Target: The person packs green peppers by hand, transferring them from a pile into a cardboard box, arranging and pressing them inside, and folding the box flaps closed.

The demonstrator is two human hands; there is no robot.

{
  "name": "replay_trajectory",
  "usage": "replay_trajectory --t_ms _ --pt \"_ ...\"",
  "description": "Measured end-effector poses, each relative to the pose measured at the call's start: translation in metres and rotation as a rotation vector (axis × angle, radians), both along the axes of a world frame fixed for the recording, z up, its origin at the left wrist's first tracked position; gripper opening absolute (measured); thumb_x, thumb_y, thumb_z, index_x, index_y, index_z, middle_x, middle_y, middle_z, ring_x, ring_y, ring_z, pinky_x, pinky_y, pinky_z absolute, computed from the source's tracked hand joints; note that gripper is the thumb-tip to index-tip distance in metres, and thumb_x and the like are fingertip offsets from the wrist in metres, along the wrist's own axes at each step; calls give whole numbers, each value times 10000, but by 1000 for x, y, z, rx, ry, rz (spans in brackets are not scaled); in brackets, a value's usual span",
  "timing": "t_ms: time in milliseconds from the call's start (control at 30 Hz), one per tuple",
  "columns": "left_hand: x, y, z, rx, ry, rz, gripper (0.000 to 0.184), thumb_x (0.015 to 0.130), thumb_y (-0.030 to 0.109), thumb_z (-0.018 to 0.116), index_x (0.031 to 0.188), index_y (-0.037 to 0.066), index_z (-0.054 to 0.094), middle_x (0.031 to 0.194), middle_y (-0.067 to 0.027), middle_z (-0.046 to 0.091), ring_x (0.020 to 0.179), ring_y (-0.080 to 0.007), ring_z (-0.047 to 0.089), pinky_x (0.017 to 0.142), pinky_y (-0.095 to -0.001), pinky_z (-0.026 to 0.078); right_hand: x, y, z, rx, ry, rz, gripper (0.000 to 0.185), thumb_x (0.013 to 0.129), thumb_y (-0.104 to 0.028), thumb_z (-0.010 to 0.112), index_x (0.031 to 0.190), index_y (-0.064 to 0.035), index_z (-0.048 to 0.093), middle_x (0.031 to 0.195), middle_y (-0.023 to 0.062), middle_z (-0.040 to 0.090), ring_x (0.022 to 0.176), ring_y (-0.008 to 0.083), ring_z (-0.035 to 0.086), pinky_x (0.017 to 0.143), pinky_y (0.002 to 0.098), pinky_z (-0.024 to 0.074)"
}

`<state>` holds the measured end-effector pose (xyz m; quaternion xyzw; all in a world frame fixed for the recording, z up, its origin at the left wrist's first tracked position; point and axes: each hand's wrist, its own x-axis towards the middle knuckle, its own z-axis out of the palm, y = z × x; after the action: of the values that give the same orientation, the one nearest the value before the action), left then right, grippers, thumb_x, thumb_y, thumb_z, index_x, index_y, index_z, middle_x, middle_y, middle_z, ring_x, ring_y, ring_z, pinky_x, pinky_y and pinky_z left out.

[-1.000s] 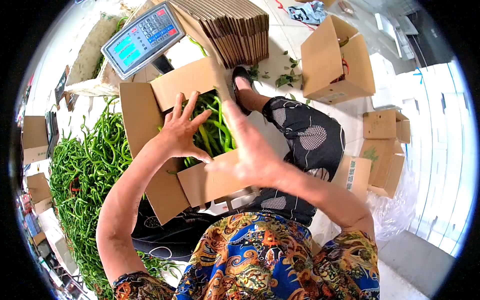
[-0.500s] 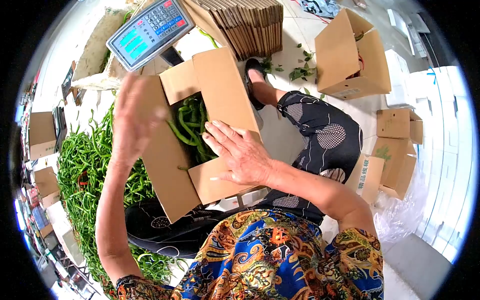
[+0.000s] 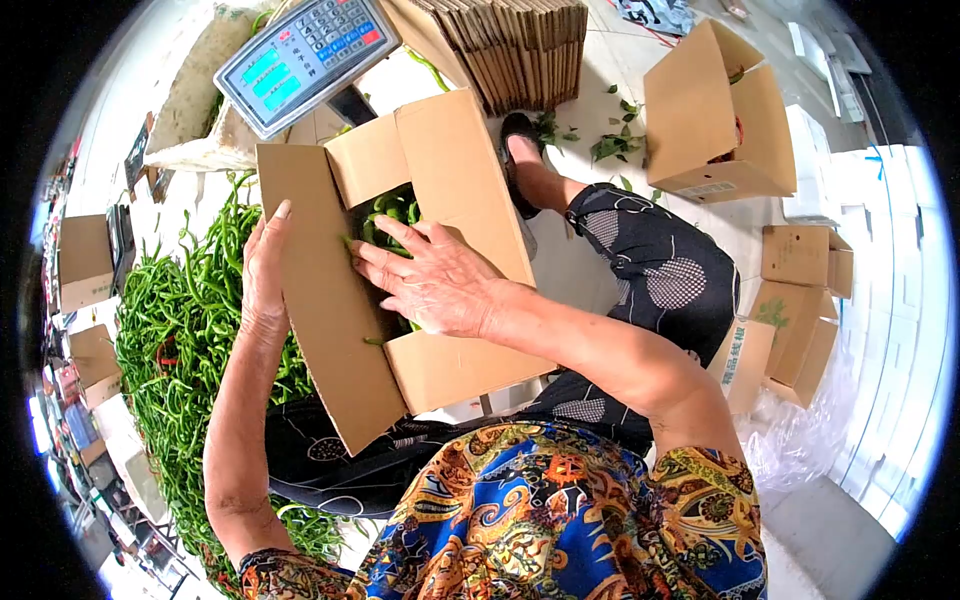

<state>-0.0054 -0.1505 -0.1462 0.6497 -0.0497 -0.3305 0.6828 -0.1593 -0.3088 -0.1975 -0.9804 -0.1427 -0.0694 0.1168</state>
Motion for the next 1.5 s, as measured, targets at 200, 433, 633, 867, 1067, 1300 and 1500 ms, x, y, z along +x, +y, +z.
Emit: replay_trajectory --t_ms 200,433,633,867,1067,1300,1500 --pt "-2 -2 -1 23 -7 42 353 1001 330 531 1178 32 595 944 -36 645 808 -113 608 710 -252 500 5 3 -2 -81 9 27 388 864 -268 619 1209 -94 656 1427 73 492 1288 304 436 936 443 407" --pt "0 -14 -20 -101 95 17 494 1011 422 504 1330 46 515 1146 -77 626 998 -158 600 872 -292 482 5 3 -6 -56 -21 61 352 857 -270 620 1147 -82 689 1390 73 534 1255 315 468 929 426 431" --pt "-35 -72 -5 47 -454 -29 659 1020 437 453 1498 4 318 1486 -203 385 1373 -300 371 1145 -382 274 0 -5 -9 226 -251 20 433 732 -176 679 1141 -34 669 1324 105 563 1254 363 490 921 443 481" --pt "-33 -86 -52 542 -1074 -119 688 999 485 444 1512 43 320 1549 -230 304 1442 -411 255 1174 -480 201 3 -14 -5 549 -374 -389 330 823 -66 597 1147 -4 598 1193 155 538 1111 331 512 966 455 393" --pt "-35 -89 -61 892 -1223 -195 675 936 526 524 1505 197 371 1577 -139 288 1458 -423 198 1146 -550 188 -7 -38 0 333 -271 -590 553 821 -147 719 1308 -6 498 1435 227 381 1286 415 402 1064 501 358" --pt "-35 -88 -59 953 -1237 -219 631 915 554 551 1468 278 425 1565 -119 299 1448 -446 200 1096 -606 279 -22 -60 -34 370 -217 -618 744 881 -330 700 1461 -18 354 1501 232 350 1235 401 514 974 445 481" --pt "-29 -83 -66 944 -1336 -259 563 964 555 469 1483 345 402 1593 -104 267 1475 -394 187 1095 -621 282 -26 -65 -26 358 -145 -605 664 920 -295 649 1445 -19 353 1428 310 383 1147 460 546 937 486 493"
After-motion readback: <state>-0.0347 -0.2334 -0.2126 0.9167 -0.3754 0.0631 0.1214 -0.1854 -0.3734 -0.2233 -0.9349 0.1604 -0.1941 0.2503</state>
